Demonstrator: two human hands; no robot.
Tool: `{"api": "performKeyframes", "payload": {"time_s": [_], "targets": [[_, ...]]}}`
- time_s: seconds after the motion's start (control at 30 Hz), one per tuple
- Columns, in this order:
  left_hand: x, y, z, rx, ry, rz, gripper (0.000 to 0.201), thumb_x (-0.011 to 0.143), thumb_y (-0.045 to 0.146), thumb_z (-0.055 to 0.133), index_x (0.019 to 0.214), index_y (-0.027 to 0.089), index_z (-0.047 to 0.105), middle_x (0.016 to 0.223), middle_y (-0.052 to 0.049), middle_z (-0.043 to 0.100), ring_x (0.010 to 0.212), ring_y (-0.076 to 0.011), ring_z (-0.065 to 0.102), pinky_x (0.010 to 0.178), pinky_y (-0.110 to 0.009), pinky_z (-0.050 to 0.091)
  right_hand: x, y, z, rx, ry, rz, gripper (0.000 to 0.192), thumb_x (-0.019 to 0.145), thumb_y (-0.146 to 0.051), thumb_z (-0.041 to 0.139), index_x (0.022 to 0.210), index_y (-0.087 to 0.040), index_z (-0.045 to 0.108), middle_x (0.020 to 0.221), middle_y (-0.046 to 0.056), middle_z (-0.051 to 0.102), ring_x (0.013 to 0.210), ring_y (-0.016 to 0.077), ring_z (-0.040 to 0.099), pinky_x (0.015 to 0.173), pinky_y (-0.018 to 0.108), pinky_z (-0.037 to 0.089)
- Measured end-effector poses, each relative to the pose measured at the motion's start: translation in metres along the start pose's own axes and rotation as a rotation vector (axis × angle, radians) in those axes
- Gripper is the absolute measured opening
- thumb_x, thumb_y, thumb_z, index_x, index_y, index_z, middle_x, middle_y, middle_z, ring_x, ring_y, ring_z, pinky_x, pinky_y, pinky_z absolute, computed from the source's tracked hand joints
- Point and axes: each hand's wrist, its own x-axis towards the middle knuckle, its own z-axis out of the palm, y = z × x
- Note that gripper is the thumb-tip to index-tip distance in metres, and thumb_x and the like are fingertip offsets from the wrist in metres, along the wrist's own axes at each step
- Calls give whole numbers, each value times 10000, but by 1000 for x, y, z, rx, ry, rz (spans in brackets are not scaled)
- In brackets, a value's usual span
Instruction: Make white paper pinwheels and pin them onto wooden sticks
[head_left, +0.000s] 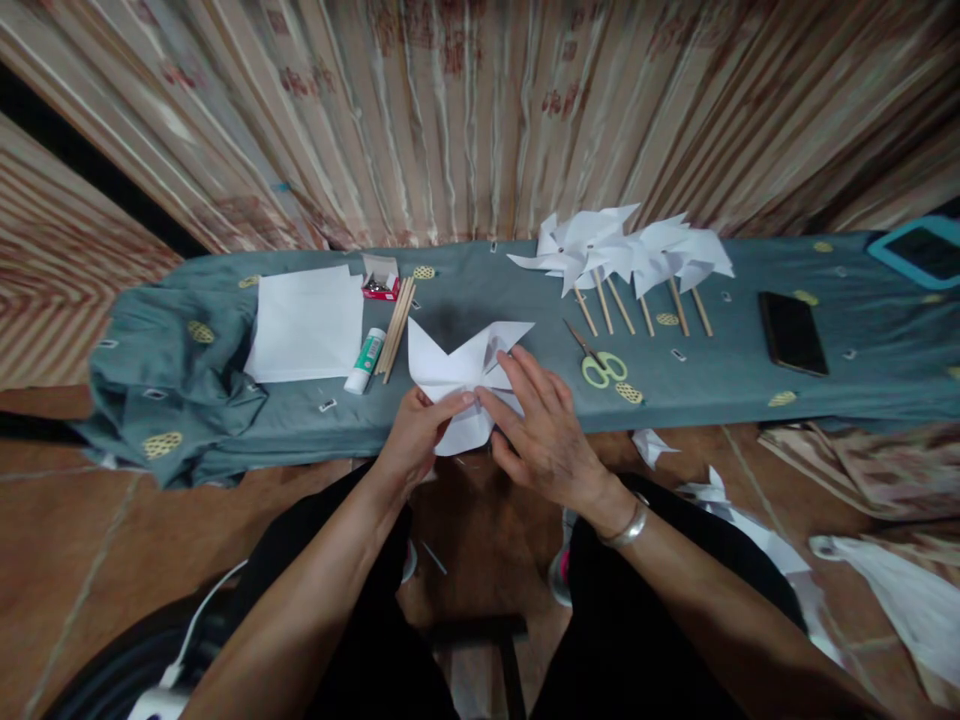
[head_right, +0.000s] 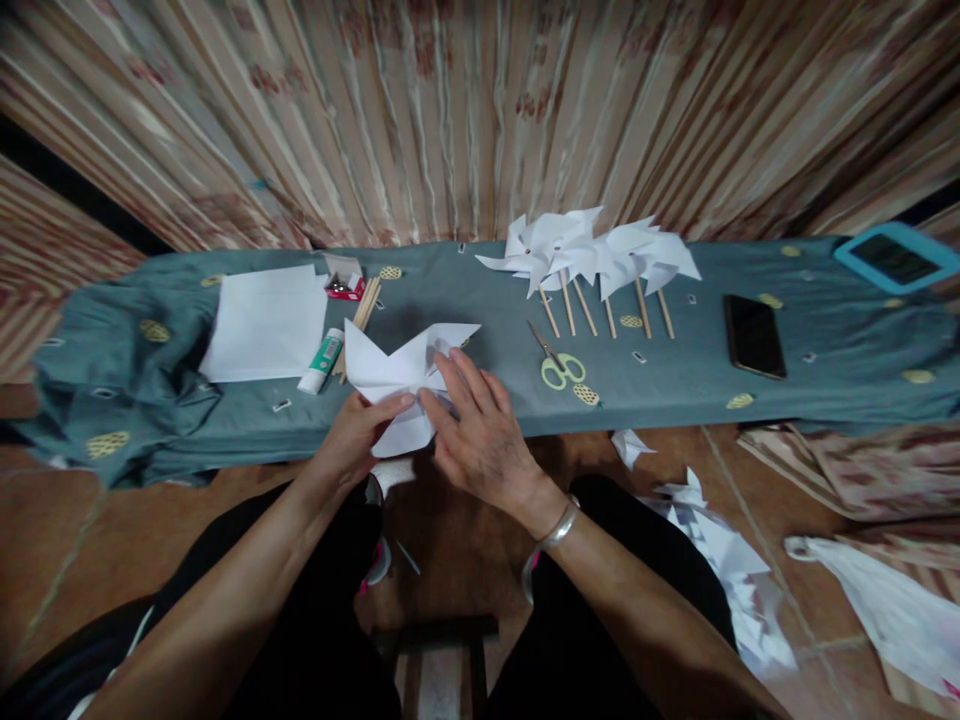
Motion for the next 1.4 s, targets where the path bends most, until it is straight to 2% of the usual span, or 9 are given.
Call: {"api": "performKeyframes", "payload": {"time_s": [0.13, 0.37, 0.7, 0.87, 0.93, 1.07, 1.17, 1.27, 1.4], "targets": [[1, -1, 0, -5, 51, 9, 398, 513, 241, 887, 862, 116, 742, 891, -85, 774, 826, -229, 714, 741, -298, 549, 0, -3, 1, -19, -12, -5, 504, 871, -196, 527, 1373, -185, 481, 1558, 192, 338, 1489, 332, 197, 1105, 543, 288], [3, 0, -4, -34, 101, -2, 421, 487, 235, 888, 866, 124, 742, 819, -43, 767, 631, -142, 658, 635, -245, 518, 0, -6, 2, -25, -46, -19, 568, 868, -193, 535, 1426, -210, 427, 1575, 163, 325, 1499, 312, 177, 1134, 532, 250], [5, 4, -8, -86, -37, -177, 278, 531, 216, 836, 754, 107, 710, 657, -29, 722, 489, -117, 600, 492, -217, 466, 2, -9, -6, 13, -55, -40, 567, 899, -243, 530, 1451, -257, 400, 1581, 116, 330, 1498, 306, 185, 1149, 540, 235], [6, 3, -10, -97, -18, -112, 331, 492, 237, 870, 756, 115, 713, 699, -40, 741, 536, -134, 626, 542, -231, 499, 3, -6, -20, 69, 44, -8, 541, 908, -353, 552, 1425, -245, 433, 1568, 128, 346, 1486, 332, 213, 1149, 562, 255], [6, 2, -9, -72, 27, -61, 363, 470, 254, 888, 759, 118, 714, 728, -50, 751, 583, -157, 649, 598, -258, 520, 5, -1, -21, 160, 122, 91, 558, 902, -386, 564, 1422, -233, 432, 1564, 138, 345, 1471, 335, 254, 1151, 562, 272], [7, 2, -9, -16, 143, 49, 428, 415, 265, 915, 764, 124, 710, 716, -40, 746, 601, -164, 651, 650, -287, 521, 14, 12, -4, 578, 280, 481, 635, 853, -459, 616, 1400, -195, 429, 1453, 176, 487, 1357, 317, 453, 1097, 537, 392], [8, 3, -10, -1, 154, 120, 466, 409, 275, 918, 799, 129, 710, 753, -34, 751, 632, -160, 656, 678, -288, 517, 26, 14, 12, 1067, 206, 702, 744, 695, -507, 763, 1315, -208, 480, 1248, 142, 654, 1198, 288, 603, 1019, 479, 486], [8, 3, -11, 16, 127, 151, 476, 435, 287, 909, 833, 133, 700, 790, -32, 751, 665, -165, 661, 700, -293, 515, 37, 5, 16, 1439, 104, 781, 723, 626, -444, 827, 1238, -241, 500, 1019, 46, 740, 969, 231, 702, 879, 392, 568], [8, 3, -14, 45, 120, 184, 478, 456, 271, 894, 854, 142, 663, 788, -18, 740, 672, -168, 654, 700, -294, 512, 46, -8, 15, 1562, 101, 842, 624, 580, -333, 862, 1111, -217, 556, 837, -16, 742, 702, 165, 696, 682, 296, 575]]}}
